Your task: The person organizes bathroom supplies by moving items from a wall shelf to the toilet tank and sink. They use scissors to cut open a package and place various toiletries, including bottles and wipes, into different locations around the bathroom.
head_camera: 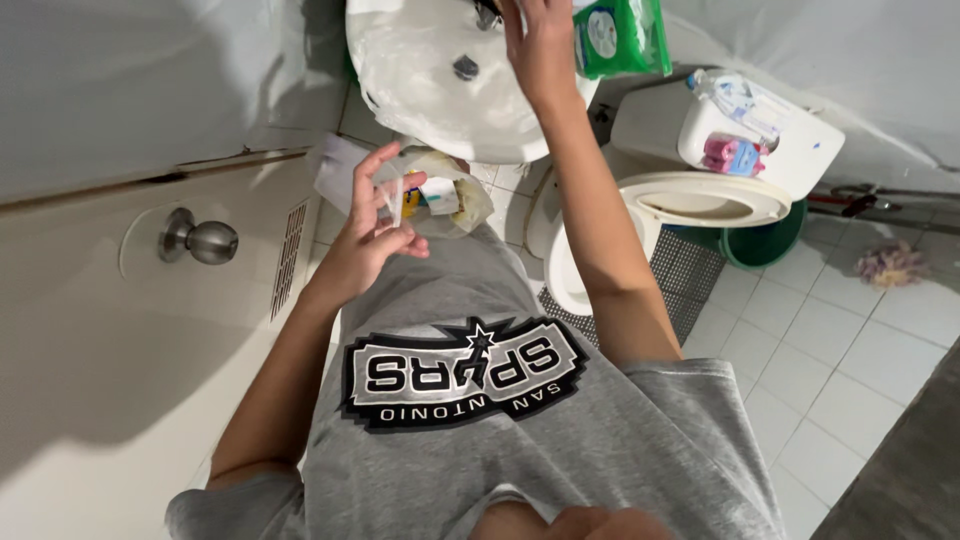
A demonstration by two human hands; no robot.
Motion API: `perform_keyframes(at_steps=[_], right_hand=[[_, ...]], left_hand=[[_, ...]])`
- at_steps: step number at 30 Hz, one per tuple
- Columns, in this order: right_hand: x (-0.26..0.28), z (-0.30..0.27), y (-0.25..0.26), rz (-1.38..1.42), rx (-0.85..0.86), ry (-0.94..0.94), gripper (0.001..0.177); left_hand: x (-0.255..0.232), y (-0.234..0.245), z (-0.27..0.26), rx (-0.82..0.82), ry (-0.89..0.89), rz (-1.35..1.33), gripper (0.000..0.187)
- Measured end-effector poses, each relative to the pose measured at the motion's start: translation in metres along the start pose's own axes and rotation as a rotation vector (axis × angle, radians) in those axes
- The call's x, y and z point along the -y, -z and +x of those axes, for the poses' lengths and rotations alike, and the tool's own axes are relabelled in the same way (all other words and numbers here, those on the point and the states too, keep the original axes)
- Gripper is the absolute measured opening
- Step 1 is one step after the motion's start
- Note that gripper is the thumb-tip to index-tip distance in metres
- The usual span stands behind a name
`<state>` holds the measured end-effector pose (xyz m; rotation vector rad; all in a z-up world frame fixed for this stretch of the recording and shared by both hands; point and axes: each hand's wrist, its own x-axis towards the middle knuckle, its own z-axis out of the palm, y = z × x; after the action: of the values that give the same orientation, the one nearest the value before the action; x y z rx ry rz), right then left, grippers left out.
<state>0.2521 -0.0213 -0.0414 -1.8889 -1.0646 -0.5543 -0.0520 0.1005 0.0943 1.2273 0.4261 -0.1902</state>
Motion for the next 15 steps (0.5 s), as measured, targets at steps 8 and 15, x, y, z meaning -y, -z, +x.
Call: perform_keyframes(at_steps=[8, 15], right_hand=[[0.097, -0.125, 0.007, 0.602, 1.236, -0.471, 0.014], [0.110, -0.209, -0.082, -0.088, 1.219, -0.392, 0.044]], left_hand=[[-0.008, 0.003, -0.009, 0.013, -0.008, -0.066, 0.091], [-0.018, 0.007, -0.023, 0.066, -0.061, -0.102, 0.094]])
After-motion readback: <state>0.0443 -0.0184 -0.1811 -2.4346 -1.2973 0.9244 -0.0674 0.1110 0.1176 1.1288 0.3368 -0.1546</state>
